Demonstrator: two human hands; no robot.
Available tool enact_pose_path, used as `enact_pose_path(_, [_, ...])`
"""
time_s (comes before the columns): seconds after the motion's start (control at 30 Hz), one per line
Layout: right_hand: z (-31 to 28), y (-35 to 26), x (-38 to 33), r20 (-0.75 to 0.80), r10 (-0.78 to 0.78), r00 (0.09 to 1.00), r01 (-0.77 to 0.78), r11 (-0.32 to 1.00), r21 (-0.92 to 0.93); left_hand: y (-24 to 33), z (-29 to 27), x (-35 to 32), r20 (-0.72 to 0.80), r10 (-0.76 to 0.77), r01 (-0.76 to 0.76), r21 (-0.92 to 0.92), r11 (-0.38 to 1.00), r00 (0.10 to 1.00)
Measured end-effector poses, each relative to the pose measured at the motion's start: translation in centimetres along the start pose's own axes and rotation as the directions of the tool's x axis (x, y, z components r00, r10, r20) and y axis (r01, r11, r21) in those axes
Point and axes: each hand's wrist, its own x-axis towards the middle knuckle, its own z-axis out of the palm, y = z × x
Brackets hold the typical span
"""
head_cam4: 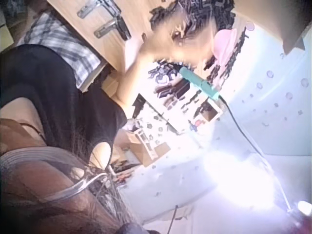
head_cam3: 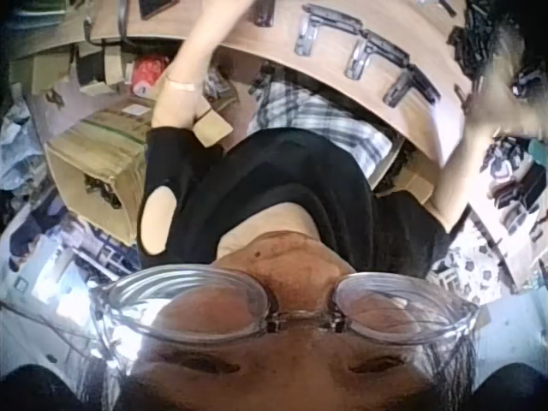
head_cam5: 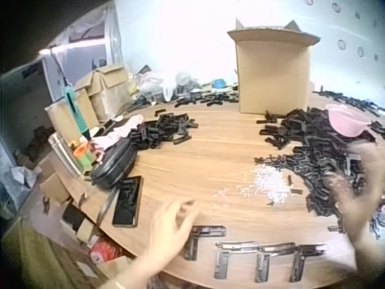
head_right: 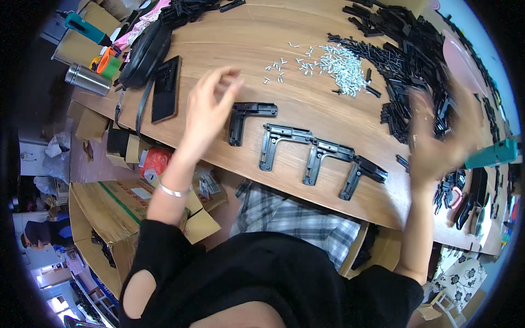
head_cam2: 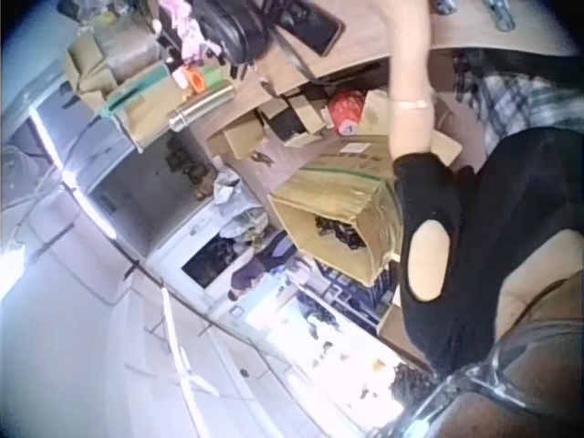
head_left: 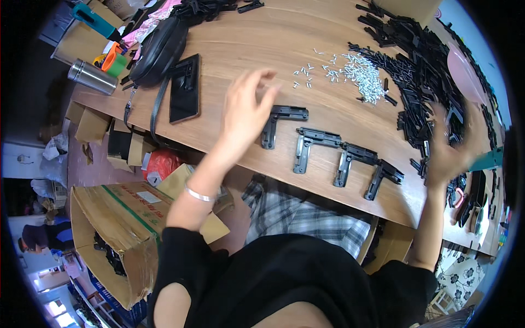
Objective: The person assembles small black metal hardware components, likely door hinges, by hand. They pick up individual parts from a pile on a wooden table, fit them together, and use a green power drill to secure them with screws. The person works on multiple units sequentially, placing finished assemblies on the table.
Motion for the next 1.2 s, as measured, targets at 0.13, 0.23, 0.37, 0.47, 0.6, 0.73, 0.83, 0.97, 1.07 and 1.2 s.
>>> enact_pose_path(0.13, [-11.3, 14.9, -2.7, -0.223, 0.027, 0.974, -0.202, 0.541, -0.817, -0.9, 4.3, 6.4, 0.217, 0.022, -0.001, -0.098, 0.995, 0.976])
enact_pose_path(0.23, [-12.4, 18.0, -5.8, -0.122, 0.585, 0.801, -0.568, 0.681, -0.462, -1.4, 7.6, 8.1, 0.262, 0.027, -0.019, -0.035, 0.999, 0.965])
enact_pose_path(0.37, [-11.7, 16.7, -5.8, 0.152, 0.672, 0.725, -0.676, 0.736, -0.029, -1.3, 8.1, 8.0, 0.283, 0.014, -0.036, 0.073, 0.997, 0.959])
enact_pose_path(0.47, [-10.9, 14.0, -4.6, 0.164, 0.575, 0.801, -0.597, 0.786, 0.161, -1.1, 8.7, 8.1, 0.235, 0.045, -0.079, 0.135, 0.988, 0.971])
enact_pose_path(0.6, [-8.3, 8.4, -2.2, 0.254, 0.502, 0.827, -0.554, 0.648, 0.523, -1.4, 8.6, 8.0, 0.120, 0.255, -0.280, 0.302, 0.911, 0.959])
enact_pose_path(0.73, [-6.0, 2.9, -0.6, 0.526, 0.403, 0.749, -0.631, 0.191, 0.752, 2.3, 8.3, 6.4, 0.156, 0.195, -0.191, -0.040, 0.981, 0.968])
enact_pose_path(0.83, [-4.5, 0.1, -0.4, 0.562, 0.337, 0.755, -0.612, 0.056, 0.789, 7.7, 6.8, 2.1, 0.497, 0.086, 0.206, -0.503, 0.839, 0.864])
enact_pose_path(0.97, [-4.3, -2.5, -0.7, 0.565, 0.339, 0.752, -0.614, 0.048, 0.788, 11.0, 8.4, -3.3, 0.279, 0.486, -0.376, -0.366, 0.851, 0.828])
enact_pose_path(1.07, [-4.7, -3.1, -0.8, 0.557, 0.374, 0.741, -0.623, 0.076, 0.778, 12.0, 9.7, -4.5, 0.096, 0.546, -0.487, -0.343, 0.803, 0.833])
enact_pose_path(1.2, [-5.2, -3.7, -0.9, 0.532, 0.383, 0.755, -0.607, 0.100, 0.788, 12.6, 10.5, -5.0, 0.033, 0.543, -0.497, -0.361, 0.789, 0.839])
